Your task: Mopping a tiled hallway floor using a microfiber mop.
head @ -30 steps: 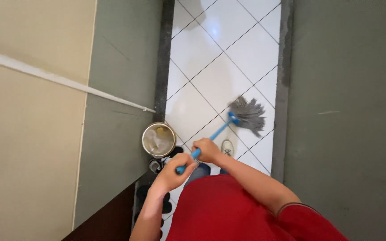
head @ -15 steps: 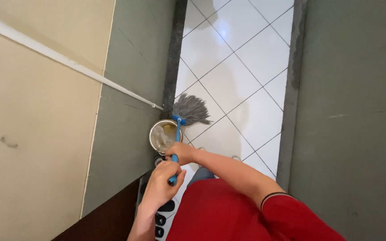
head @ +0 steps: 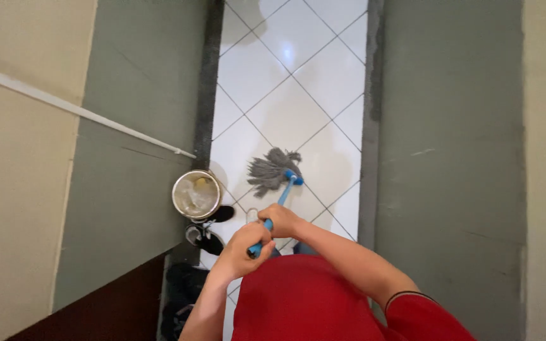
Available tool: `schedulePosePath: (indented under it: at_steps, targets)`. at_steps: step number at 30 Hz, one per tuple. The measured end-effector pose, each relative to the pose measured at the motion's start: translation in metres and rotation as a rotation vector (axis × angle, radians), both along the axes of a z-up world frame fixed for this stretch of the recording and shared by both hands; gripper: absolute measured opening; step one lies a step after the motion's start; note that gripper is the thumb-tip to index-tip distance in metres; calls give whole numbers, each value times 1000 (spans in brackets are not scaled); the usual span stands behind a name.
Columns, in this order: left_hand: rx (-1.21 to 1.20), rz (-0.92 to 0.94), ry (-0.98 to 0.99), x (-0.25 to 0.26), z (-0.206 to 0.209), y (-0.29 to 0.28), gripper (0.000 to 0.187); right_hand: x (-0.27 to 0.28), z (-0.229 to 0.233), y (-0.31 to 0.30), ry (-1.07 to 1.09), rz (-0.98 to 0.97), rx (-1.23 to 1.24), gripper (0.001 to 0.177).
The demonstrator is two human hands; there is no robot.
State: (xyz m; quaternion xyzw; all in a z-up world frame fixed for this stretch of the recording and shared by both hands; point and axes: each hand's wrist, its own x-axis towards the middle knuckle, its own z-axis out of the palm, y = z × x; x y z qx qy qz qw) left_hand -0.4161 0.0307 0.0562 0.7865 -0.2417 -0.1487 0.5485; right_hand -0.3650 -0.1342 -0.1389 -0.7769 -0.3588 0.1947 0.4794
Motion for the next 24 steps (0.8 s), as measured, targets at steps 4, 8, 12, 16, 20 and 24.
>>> schedulePosePath:
  at_steps: [4,8,12,16,20,24]
  targets:
    - [-102,68,-153,-9,-50,-55,24,-27,-47,-75,158,-174,-122,18]
    - [-241,-31,-60,-14,-62,-98,23,-58,-78,-139,131,-314,-171,20]
    - [-204,-64,35,-24,-84,-126,23,-84,-82,-179,102,-421,-286,20]
    - [-234,-53,96,-42,-88,-125,26,-99,-64,-175,128,-449,-285,22]
    - [-183,-24,90,-60,-84,-90,22,-106,-61,-137,51,-438,-248,25]
    - [-135,87,98,-82,-50,-35,22,-108,-52,-70,-108,-356,-198,28]
